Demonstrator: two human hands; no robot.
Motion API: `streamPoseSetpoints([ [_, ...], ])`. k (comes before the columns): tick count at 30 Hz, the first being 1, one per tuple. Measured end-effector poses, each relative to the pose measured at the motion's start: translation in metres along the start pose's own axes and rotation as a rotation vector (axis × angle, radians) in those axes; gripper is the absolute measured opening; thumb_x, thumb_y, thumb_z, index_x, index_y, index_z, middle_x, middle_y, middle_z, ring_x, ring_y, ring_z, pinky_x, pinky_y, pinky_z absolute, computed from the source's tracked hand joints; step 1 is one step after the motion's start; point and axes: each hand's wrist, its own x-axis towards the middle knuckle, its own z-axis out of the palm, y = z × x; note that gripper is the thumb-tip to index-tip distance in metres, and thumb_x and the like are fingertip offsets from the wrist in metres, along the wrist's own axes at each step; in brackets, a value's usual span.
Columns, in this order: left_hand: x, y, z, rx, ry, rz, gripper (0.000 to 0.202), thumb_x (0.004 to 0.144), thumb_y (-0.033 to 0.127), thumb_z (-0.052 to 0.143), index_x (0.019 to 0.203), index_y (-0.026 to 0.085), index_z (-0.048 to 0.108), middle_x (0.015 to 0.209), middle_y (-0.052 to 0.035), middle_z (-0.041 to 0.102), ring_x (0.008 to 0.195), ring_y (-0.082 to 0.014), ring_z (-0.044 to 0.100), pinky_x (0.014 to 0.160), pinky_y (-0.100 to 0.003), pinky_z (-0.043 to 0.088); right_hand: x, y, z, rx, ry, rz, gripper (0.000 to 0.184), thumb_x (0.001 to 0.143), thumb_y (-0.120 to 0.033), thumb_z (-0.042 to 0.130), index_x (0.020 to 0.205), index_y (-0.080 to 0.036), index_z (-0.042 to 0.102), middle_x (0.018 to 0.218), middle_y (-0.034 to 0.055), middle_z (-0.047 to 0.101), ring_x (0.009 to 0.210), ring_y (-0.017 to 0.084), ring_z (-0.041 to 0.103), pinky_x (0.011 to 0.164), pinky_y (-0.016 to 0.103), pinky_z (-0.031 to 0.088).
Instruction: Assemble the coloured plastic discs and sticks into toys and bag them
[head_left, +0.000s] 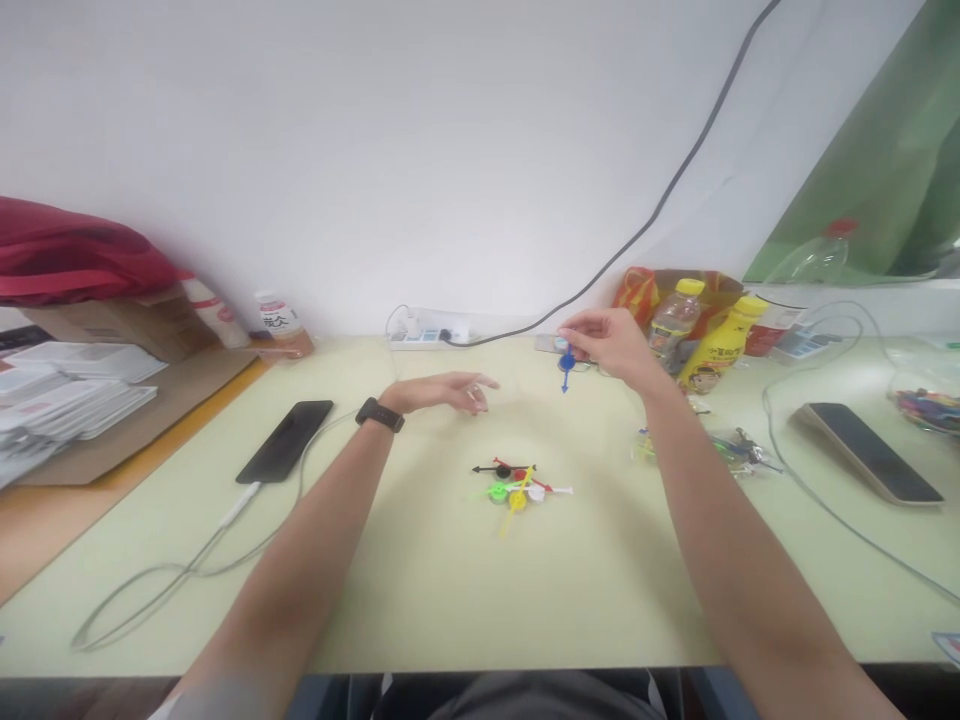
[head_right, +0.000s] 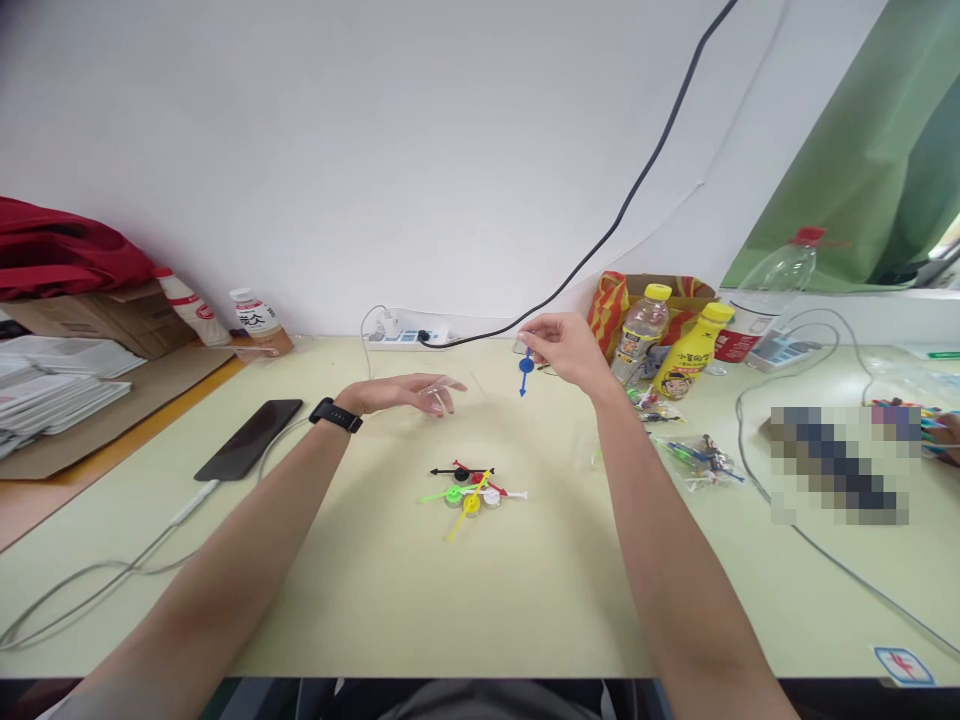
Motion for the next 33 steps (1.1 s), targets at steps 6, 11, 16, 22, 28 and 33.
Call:
streamPoseSetpoints([
  [6,-0.002,0.005,0.001,-0.050,-0.006,0.050,0.068,0.090,0.045,0.073,0.151,0.025,0.051,0.129,-0.0146,0.067,0.118,-0.0296,0.065,0.106,-0.045,0.047,0.002,-0.001,0.001,-0.035,0.099,0.010,0.025,0.084,-0.037,0.081,0.092,-0.014,0.076,0.071,0.0064,0.072,0.058,0.014,0.067,0.051,0.021,0.053],
  [11,-0.005,0.001,-0.002,-0.002,0.015,0.018,0.067,0.089,0.046,0.072,0.150,0.027,0.051,0.130,-0.0123,0.067,0.120,-0.0295,0.064,0.109,-0.046,0.045,0.002,-0.001,0.002,0.032,0.115,0.035,0.024,0.082,-0.035,0.084,0.091,-0.015,0.074,0.071,0.0073,0.074,0.068,0.019,0.075,0.063,0.026,0.063],
  [16,-0.005,0.001,-0.003,0.031,0.025,0.005,0.070,0.087,0.048,0.073,0.150,0.026,0.051,0.129,-0.0123,0.066,0.121,-0.0301,0.062,0.110,-0.046,0.045,0.002,0.002,0.007,0.138,0.064,0.050,0.024,0.080,-0.031,0.086,0.090,-0.014,0.072,0.083,0.0097,0.077,0.079,0.022,0.078,0.076,0.032,0.067],
  [22,-0.003,0.006,0.001,0.043,-0.007,0.051,0.075,0.085,0.044,0.079,0.152,0.027,0.049,0.130,-0.0119,0.066,0.120,-0.0298,0.063,0.108,-0.047,0.045,0.002,0.009,0.019,0.226,-0.113,0.067,0.023,0.080,-0.028,0.087,0.090,-0.014,0.072,0.087,0.0104,0.078,0.083,0.022,0.078,0.082,0.035,0.067],
  [28,-0.001,0.012,0.009,-0.051,-0.027,0.088,0.070,0.090,0.046,0.073,0.153,0.027,0.049,0.132,-0.0135,0.065,0.125,-0.0313,0.060,0.109,-0.047,0.045,0.003,0.016,0.035,0.228,-0.223,0.139,0.021,0.081,-0.024,0.086,0.093,-0.014,0.072,0.088,0.0100,0.078,0.083,0.021,0.078,0.084,0.035,0.066],
  [33,0.003,0.013,0.012,-0.095,-0.048,0.093,0.069,0.093,0.049,0.068,0.155,0.028,0.046,0.133,-0.0143,0.065,0.121,-0.0315,0.061,0.105,-0.047,0.046,0.001,0.020,0.039,0.060,-0.244,0.129,0.017,0.086,-0.022,0.078,0.099,-0.014,0.072,0.081,0.0074,0.076,0.078,0.020,0.077,0.076,0.030,0.062],
])
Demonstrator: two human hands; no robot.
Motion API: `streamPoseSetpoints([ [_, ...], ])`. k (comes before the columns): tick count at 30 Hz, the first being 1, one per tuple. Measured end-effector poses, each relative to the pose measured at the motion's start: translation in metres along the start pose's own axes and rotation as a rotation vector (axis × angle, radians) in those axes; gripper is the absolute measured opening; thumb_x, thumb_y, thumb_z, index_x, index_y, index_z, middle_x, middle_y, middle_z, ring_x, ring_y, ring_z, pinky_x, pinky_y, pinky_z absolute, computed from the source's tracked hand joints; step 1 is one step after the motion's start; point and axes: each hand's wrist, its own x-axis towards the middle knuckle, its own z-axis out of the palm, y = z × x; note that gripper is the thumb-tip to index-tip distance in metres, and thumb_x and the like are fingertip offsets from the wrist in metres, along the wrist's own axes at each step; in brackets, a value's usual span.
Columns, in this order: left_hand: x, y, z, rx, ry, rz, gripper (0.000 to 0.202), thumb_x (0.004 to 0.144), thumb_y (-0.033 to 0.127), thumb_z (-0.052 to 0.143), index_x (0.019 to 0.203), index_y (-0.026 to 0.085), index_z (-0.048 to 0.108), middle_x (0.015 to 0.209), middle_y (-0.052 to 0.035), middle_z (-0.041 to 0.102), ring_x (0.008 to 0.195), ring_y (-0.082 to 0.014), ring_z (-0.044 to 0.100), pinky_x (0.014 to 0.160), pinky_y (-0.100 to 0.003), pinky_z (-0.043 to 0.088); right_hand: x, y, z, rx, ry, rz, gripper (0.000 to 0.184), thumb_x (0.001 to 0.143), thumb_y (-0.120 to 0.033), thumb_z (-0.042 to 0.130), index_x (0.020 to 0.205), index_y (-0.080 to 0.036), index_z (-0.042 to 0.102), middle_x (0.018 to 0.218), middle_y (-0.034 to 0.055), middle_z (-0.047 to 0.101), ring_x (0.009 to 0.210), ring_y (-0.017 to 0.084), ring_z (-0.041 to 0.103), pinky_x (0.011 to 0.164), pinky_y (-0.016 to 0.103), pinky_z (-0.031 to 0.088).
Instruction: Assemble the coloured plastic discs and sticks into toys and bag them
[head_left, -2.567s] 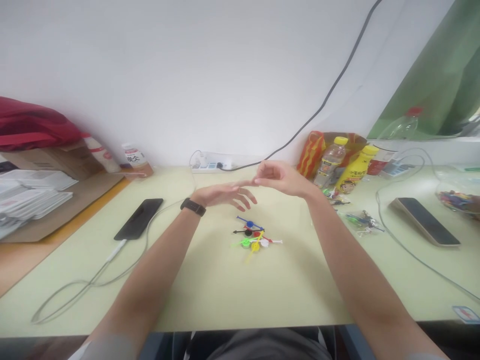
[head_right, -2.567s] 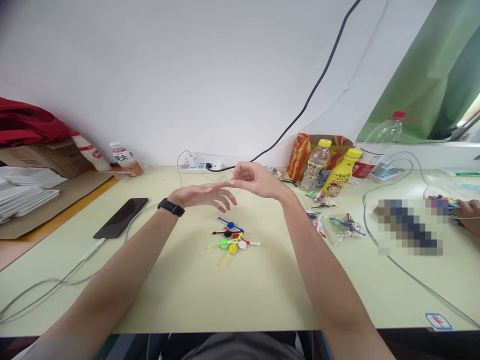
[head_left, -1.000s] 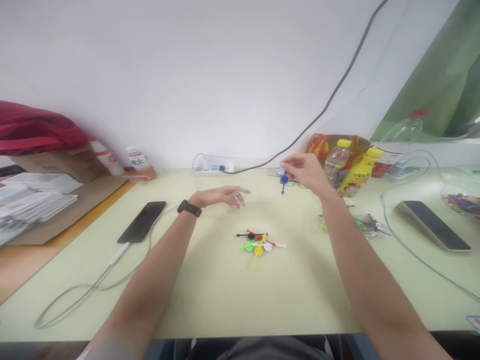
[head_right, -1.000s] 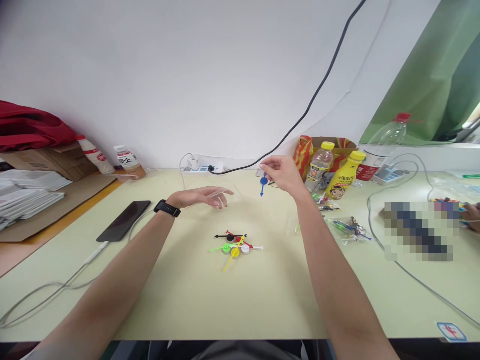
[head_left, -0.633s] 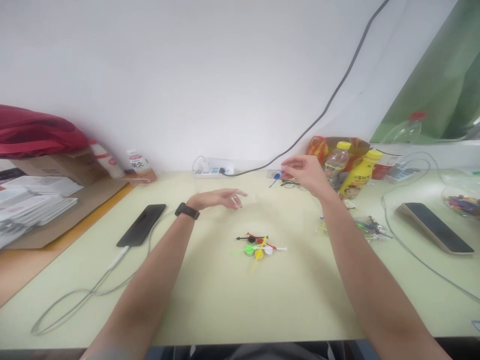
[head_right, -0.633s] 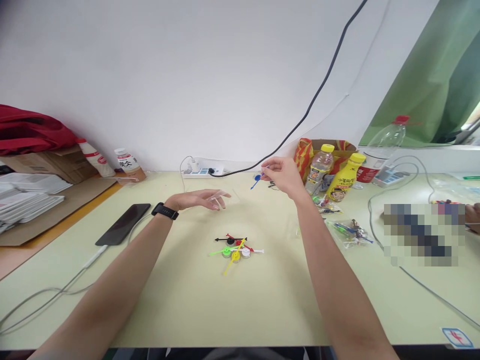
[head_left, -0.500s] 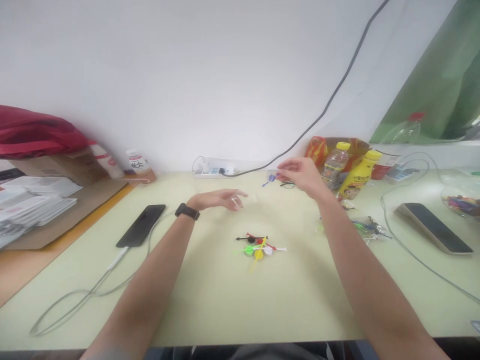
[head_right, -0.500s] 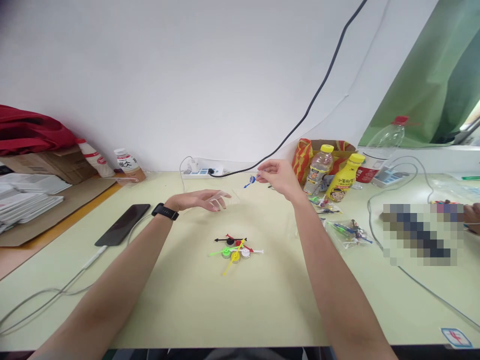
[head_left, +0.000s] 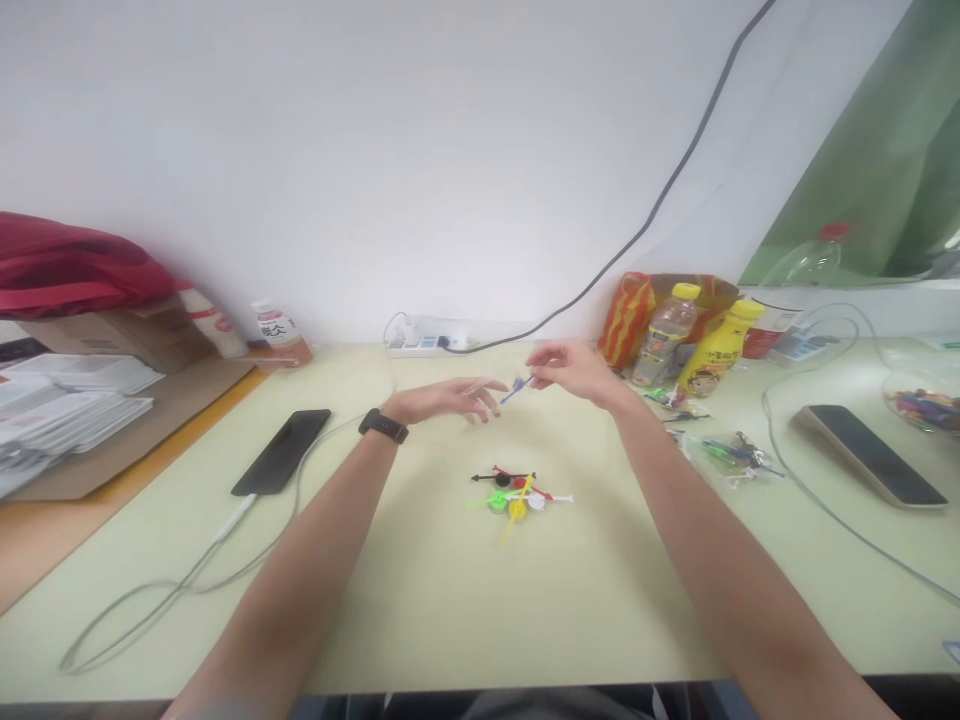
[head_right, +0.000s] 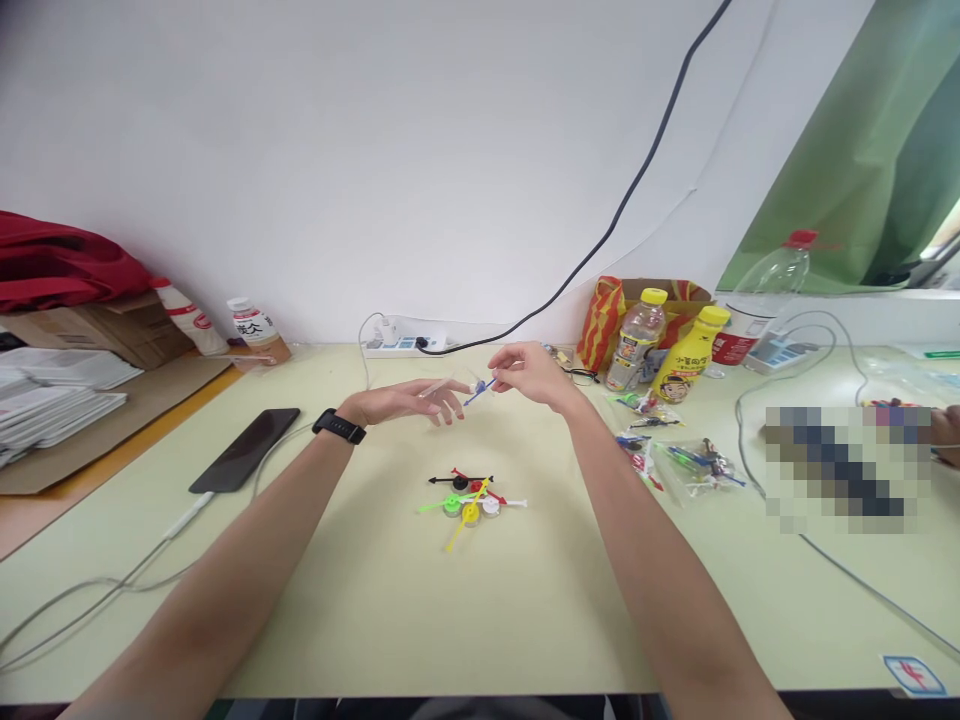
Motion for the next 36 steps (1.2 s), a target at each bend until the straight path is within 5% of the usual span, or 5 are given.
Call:
streamPoseSetpoints([
  [6,0.004,0.000,0.005,-0.045,-0.010,-0.027,0.067,0.094,0.051,0.067,0.154,0.028,0.047,0.132,-0.0140,0.064,0.121,-0.0308,0.060,0.102,-0.045,0.046,-0.003,-0.005,-0.001,-0.157,-0.036,-0.022,0.019,0.086,-0.020,0.070,0.104,-0.015,0.073,0.078,0.0056,0.073,0.073,0.018,0.074,0.058,0.022,0.051],
  [14,0.004,0.002,0.005,-0.084,-0.023,-0.031,0.067,0.093,0.052,0.068,0.153,0.028,0.048,0.134,-0.0142,0.063,0.116,-0.0290,0.062,0.101,-0.044,0.047,-0.004,-0.009,-0.001,-0.201,-0.092,-0.063,0.017,0.090,-0.024,0.068,0.105,-0.015,0.071,0.087,0.0075,0.075,0.077,0.018,0.074,0.061,0.023,0.052],
  [20,0.002,-0.006,-0.004,-0.093,0.004,-0.025,0.069,0.093,0.051,0.069,0.153,0.024,0.048,0.129,-0.0161,0.066,0.108,-0.0275,0.063,0.099,-0.044,0.047,-0.008,-0.020,-0.009,-0.445,-0.045,-0.087,0.008,0.088,-0.021,0.065,0.089,-0.016,0.072,0.084,0.0055,0.075,0.067,0.016,0.067,0.057,0.023,0.047],
  [27,-0.004,-0.011,-0.012,-0.061,0.055,-0.090,0.067,0.093,0.053,0.068,0.152,0.028,0.049,0.132,-0.0139,0.065,0.112,-0.0279,0.063,0.096,-0.041,0.048,-0.016,-0.027,0.010,-0.573,-0.612,-0.010,0.006,0.081,-0.021,0.072,0.085,-0.018,0.076,0.089,0.0052,0.078,0.077,0.019,0.069,0.060,0.023,0.046],
  [36,-0.004,-0.014,-0.013,-0.048,0.057,-0.097,0.068,0.092,0.054,0.069,0.151,0.026,0.050,0.132,-0.0145,0.065,0.114,-0.0282,0.063,0.098,-0.042,0.048,-0.016,-0.006,0.084,-0.576,-0.869,-0.052,0.012,0.083,-0.017,0.070,0.094,-0.017,0.074,0.091,0.0040,0.076,0.077,0.016,0.067,0.063,0.021,0.046],
])
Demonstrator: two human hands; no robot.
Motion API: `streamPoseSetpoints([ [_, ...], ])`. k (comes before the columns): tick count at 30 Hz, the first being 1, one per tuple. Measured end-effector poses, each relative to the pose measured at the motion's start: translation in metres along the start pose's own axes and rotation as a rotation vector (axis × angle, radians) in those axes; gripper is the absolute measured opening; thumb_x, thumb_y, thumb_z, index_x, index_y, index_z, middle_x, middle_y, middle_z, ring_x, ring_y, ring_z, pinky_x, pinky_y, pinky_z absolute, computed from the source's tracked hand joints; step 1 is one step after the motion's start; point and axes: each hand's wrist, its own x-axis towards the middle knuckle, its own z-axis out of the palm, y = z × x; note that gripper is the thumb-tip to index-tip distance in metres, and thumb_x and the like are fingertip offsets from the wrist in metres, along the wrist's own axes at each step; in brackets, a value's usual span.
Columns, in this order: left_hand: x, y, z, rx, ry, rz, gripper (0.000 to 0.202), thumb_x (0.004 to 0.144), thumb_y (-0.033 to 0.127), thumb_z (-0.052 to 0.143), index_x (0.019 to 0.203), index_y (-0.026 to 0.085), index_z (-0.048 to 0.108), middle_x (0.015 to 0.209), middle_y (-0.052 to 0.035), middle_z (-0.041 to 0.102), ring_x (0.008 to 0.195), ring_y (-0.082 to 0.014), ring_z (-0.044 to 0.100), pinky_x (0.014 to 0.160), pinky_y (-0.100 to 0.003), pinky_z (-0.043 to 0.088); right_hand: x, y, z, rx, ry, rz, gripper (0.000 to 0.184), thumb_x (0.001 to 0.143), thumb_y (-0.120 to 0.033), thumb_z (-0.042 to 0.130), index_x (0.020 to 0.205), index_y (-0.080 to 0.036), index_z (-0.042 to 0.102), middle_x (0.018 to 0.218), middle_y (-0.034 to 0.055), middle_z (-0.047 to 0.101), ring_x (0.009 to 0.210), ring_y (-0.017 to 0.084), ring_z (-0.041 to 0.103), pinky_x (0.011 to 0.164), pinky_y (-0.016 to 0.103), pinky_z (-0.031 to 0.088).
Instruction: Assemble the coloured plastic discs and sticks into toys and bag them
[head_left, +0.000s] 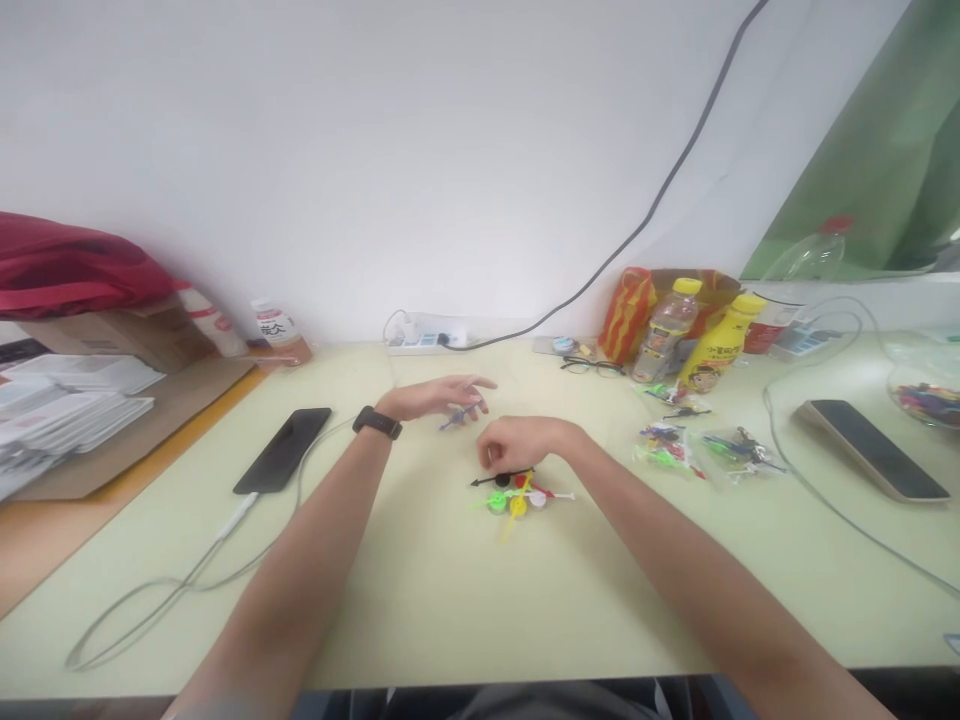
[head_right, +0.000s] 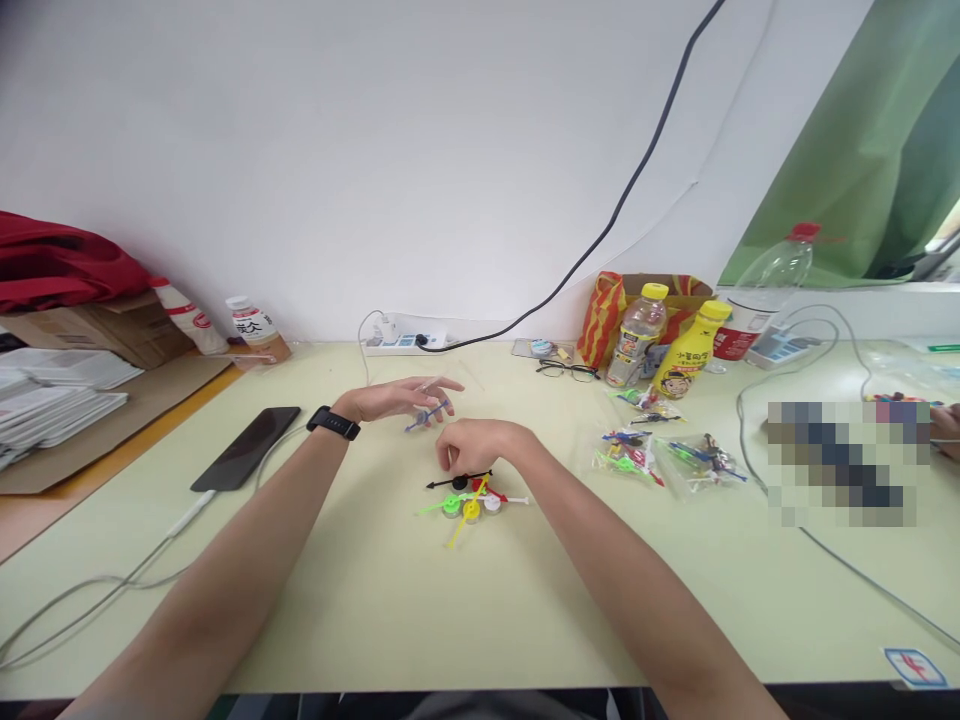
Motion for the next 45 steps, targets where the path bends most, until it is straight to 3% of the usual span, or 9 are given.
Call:
streamPoseSetpoints([
  [4,0.001,-0.001,-0.001,-0.002,-0.010,0.002,0.068,0.093,0.053,0.069,0.151,0.025,0.049,0.133,-0.0150,0.065,0.114,-0.0284,0.063,0.097,-0.041,0.048,-0.004,0.005,-0.004,0.033,0.050,-0.021,0.019,0.079,-0.010,0.066,0.096,-0.016,0.074,0.087,0.0027,0.074,0.072,0.014,0.065,0.061,0.020,0.046],
  [12,-0.002,0.002,-0.001,-0.024,-0.020,-0.013,0.065,0.095,0.053,0.066,0.152,0.027,0.048,0.132,-0.0147,0.064,0.112,-0.0278,0.063,0.093,-0.040,0.050,-0.049,0.024,-0.045,0.206,0.326,0.077,0.026,0.079,-0.004,0.061,0.099,-0.016,0.070,0.085,0.0052,0.076,0.079,0.018,0.074,0.065,0.021,0.052],
  [18,-0.003,0.003,0.000,-0.082,-0.025,-0.012,0.063,0.095,0.054,0.065,0.150,0.026,0.050,0.130,-0.0154,0.065,0.108,-0.0267,0.064,0.092,-0.040,0.051,-0.086,0.051,-0.064,0.465,0.787,0.128,0.011,0.078,-0.010,0.072,0.087,-0.015,0.069,0.081,0.0079,0.076,0.076,0.021,0.076,0.072,0.029,0.061],
  [22,-0.002,0.005,0.003,-0.099,-0.051,0.020,0.060,0.097,0.053,0.063,0.149,0.025,0.050,0.131,-0.0164,0.064,0.107,-0.0268,0.063,0.090,-0.039,0.050,-0.088,0.062,-0.069,0.680,1.188,0.013,0.015,0.074,-0.018,0.079,0.087,-0.016,0.070,0.080,0.0079,0.075,0.075,0.021,0.076,0.074,0.031,0.064],
  [24,0.000,0.007,0.006,-0.108,-0.065,0.037,0.060,0.098,0.052,0.062,0.150,0.024,0.050,0.130,-0.0170,0.064,0.107,-0.0269,0.063,0.090,-0.039,0.050,-0.082,0.064,-0.069,0.755,1.292,-0.018,0.019,0.071,-0.021,0.080,0.087,-0.016,0.070,0.081,0.0080,0.075,0.072,0.020,0.075,0.070,0.031,0.063],
  [29,0.006,0.013,0.015,-0.128,-0.067,0.073,0.061,0.098,0.052,0.062,0.152,0.026,0.049,0.129,-0.0161,0.063,0.105,-0.0258,0.063,0.092,-0.040,0.050,-0.055,0.060,-0.061,0.832,1.290,0.020,0.022,0.066,-0.026,0.080,0.084,-0.016,0.071,0.078,0.0068,0.075,0.056,0.015,0.067,0.054,0.025,0.055],
  [34,0.011,0.016,0.020,-0.148,-0.061,0.115,0.064,0.096,0.054,0.064,0.153,0.027,0.048,0.126,-0.0154,0.063,0.105,-0.0255,0.062,0.091,-0.040,0.049,-0.028,0.050,-0.048,0.836,1.199,0.076,0.024,0.063,-0.029,0.081,0.082,-0.017,0.071,0.078,0.0049,0.076,0.042,0.007,0.046,0.040,0.023,0.034],
  [39,0.013,0.017,0.021,-0.150,-0.032,0.141,0.063,0.095,0.052,0.065,0.151,0.027,0.050,0.126,-0.0150,0.063,0.107,-0.0263,0.061,0.090,-0.040,0.049,-0.017,0.041,-0.040,0.765,1.175,0.095,0.020,0.063,-0.029,0.082,0.077,-0.017,0.073,0.081,0.0059,0.078,0.071,0.017,0.067,0.063,0.026,0.049],
  [45,0.013,0.016,0.022,-0.127,-0.042,0.149,0.060,0.097,0.049,0.062,0.152,0.027,0.050,0.123,-0.0134,0.065,0.106,-0.0248,0.061,0.092,-0.039,0.047,-0.018,0.036,-0.038,0.638,1.105,0.123,0.020,0.066,-0.030,0.081,0.081,-0.017,0.076,0.083,0.0067,0.077,0.081,0.021,0.070,0.075,0.031,0.051],
])
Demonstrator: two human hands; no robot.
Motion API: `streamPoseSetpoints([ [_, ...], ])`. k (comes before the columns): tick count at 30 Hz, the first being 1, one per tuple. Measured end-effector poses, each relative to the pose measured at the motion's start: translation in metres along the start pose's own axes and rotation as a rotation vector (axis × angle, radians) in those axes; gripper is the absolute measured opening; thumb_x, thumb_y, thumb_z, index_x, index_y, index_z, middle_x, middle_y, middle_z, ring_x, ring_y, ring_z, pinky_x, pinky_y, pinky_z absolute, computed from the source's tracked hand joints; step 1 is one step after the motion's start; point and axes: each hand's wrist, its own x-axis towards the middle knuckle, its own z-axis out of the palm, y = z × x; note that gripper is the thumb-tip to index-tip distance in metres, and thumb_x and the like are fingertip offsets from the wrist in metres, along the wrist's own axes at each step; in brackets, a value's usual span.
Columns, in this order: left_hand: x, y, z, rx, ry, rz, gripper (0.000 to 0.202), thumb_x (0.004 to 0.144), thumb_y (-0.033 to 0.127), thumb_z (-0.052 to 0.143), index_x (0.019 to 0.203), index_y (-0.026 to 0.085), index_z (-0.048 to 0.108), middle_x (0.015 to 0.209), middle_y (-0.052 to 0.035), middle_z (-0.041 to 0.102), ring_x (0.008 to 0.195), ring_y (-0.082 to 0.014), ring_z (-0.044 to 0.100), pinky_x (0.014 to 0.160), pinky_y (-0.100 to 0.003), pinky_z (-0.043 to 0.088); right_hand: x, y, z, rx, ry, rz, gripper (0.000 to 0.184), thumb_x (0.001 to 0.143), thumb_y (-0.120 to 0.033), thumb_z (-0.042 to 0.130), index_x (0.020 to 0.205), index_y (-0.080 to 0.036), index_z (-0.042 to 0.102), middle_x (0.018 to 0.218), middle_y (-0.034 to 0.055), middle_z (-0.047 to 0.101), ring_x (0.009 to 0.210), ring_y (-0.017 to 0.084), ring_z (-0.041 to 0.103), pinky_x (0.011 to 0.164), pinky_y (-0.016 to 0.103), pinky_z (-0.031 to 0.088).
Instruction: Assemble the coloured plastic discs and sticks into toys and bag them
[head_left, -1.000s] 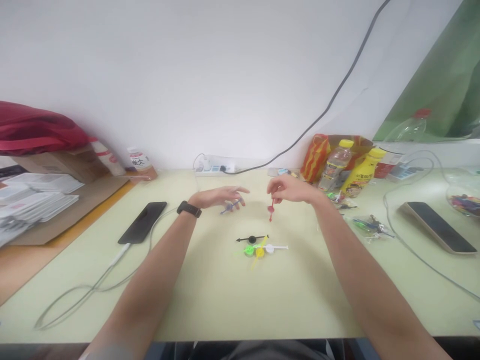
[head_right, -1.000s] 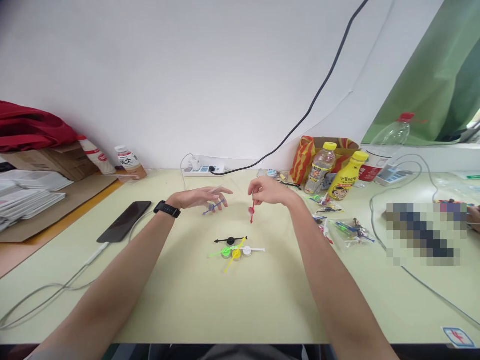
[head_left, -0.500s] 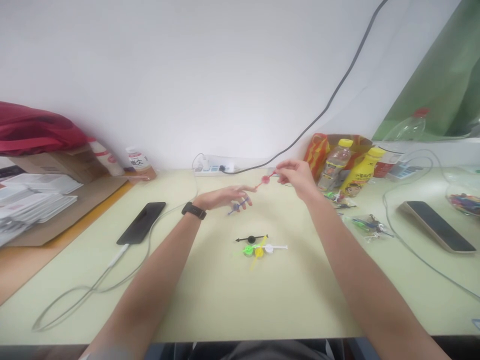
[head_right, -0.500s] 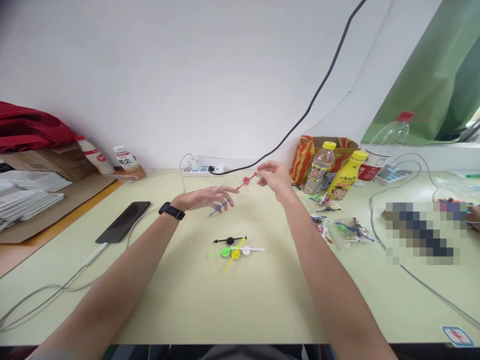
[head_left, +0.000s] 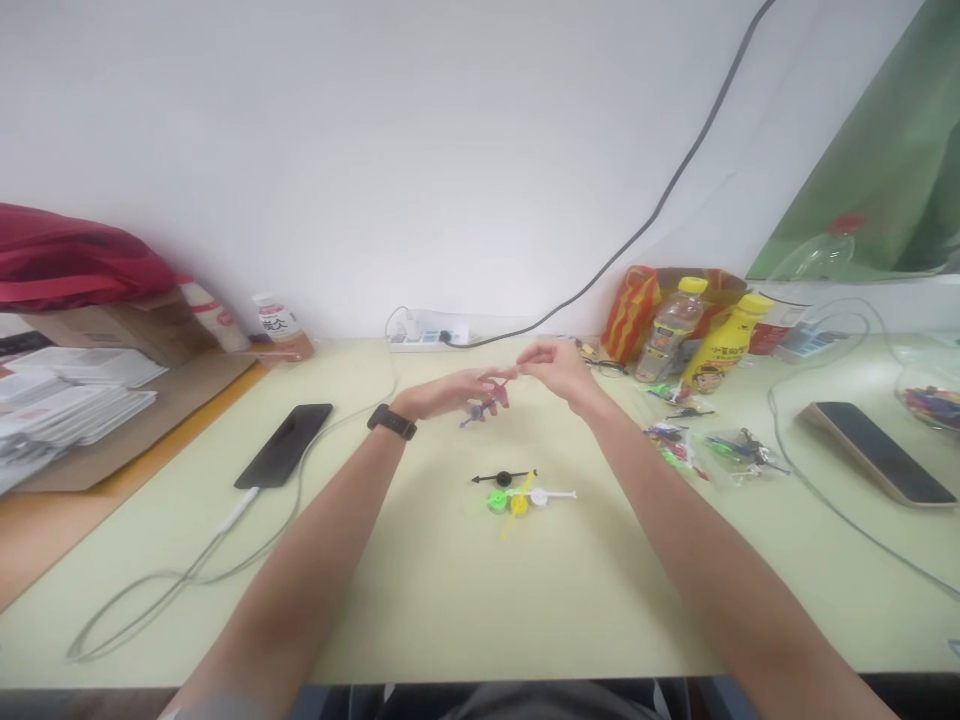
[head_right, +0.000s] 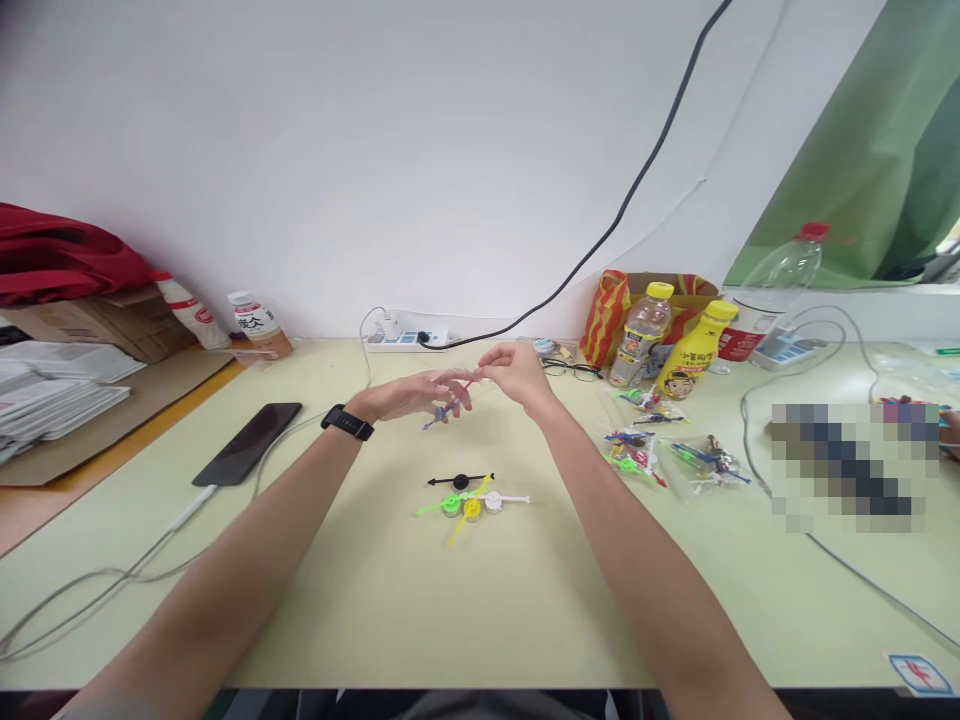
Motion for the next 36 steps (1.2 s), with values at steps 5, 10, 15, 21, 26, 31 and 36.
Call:
streamPoseSetpoints([
  [5,-0.001,-0.002,-0.002,0.005,0.029,-0.058,0.061,0.096,0.052,0.063,0.151,0.027,0.050,0.126,-0.0144,0.064,0.102,-0.0241,0.063,0.078,-0.033,0.047,0.001,-0.004,-0.007,-0.087,-0.010,-0.045,0.018,0.074,-0.035,0.076,0.080,-0.017,0.076,0.091,0.0060,0.077,0.086,0.019,0.067,0.074,0.028,0.049],
  [10,0.000,-0.003,-0.003,-0.001,0.047,-0.079,0.064,0.095,0.053,0.064,0.151,0.027,0.050,0.126,-0.0147,0.064,0.097,-0.0227,0.064,0.073,-0.031,0.047,-0.002,-0.009,-0.021,-0.144,-0.116,-0.053,0.033,0.084,-0.050,0.070,0.086,-0.017,0.076,0.093,0.0070,0.076,0.065,0.013,0.055,0.056,0.026,0.042],
  [15,0.000,-0.006,-0.006,-0.007,0.042,-0.098,0.064,0.095,0.053,0.063,0.152,0.027,0.048,0.125,-0.0156,0.064,0.100,-0.0249,0.065,0.070,-0.030,0.046,-0.005,-0.018,-0.033,-0.231,-0.073,-0.158,0.036,0.083,-0.052,0.073,0.076,-0.017,0.070,0.081,0.0053,0.071,0.062,0.013,0.052,0.053,0.025,0.037],
  [21,-0.003,-0.013,-0.011,-0.025,0.103,-0.101,0.065,0.094,0.054,0.065,0.151,0.026,0.050,0.125,-0.0147,0.063,0.094,-0.0216,0.064,0.070,-0.030,0.045,-0.014,-0.019,-0.024,-0.477,-0.717,-0.209,0.024,0.078,-0.042,0.077,0.073,-0.019,0.076,0.075,0.0022,0.072,0.066,0.015,0.058,0.059,0.025,0.039],
  [26,-0.003,-0.015,-0.011,-0.034,0.088,-0.106,0.061,0.096,0.053,0.064,0.150,0.027,0.050,0.123,-0.0131,0.063,0.092,-0.0206,0.062,0.071,-0.030,0.046,-0.024,-0.005,0.010,-0.645,-1.199,0.006,0.022,0.069,-0.040,0.084,0.075,-0.019,0.080,0.082,0.0016,0.077,0.075,0.017,0.064,0.062,0.024,0.042],
  [31,-0.006,-0.012,-0.012,-0.042,0.075,-0.103,0.062,0.096,0.052,0.064,0.151,0.026,0.050,0.123,-0.0139,0.062,0.094,-0.0211,0.061,0.072,-0.031,0.045,-0.023,0.001,0.020,-0.507,-1.225,-0.047,0.018,0.070,-0.035,0.081,0.078,-0.019,0.079,0.080,0.0000,0.075,0.074,0.015,0.062,0.064,0.023,0.042],
  [36,-0.007,-0.011,-0.012,-0.053,0.081,-0.122,0.062,0.096,0.051,0.064,0.152,0.028,0.048,0.125,-0.0132,0.063,0.096,-0.0219,0.061,0.074,-0.031,0.044,-0.015,-0.009,-0.009,-0.392,-0.984,-0.107,0.024,0.081,-0.039,0.073,0.087,-0.018,0.082,0.077,0.0026,0.074,0.067,0.015,0.061,0.059,0.023,0.042],
])
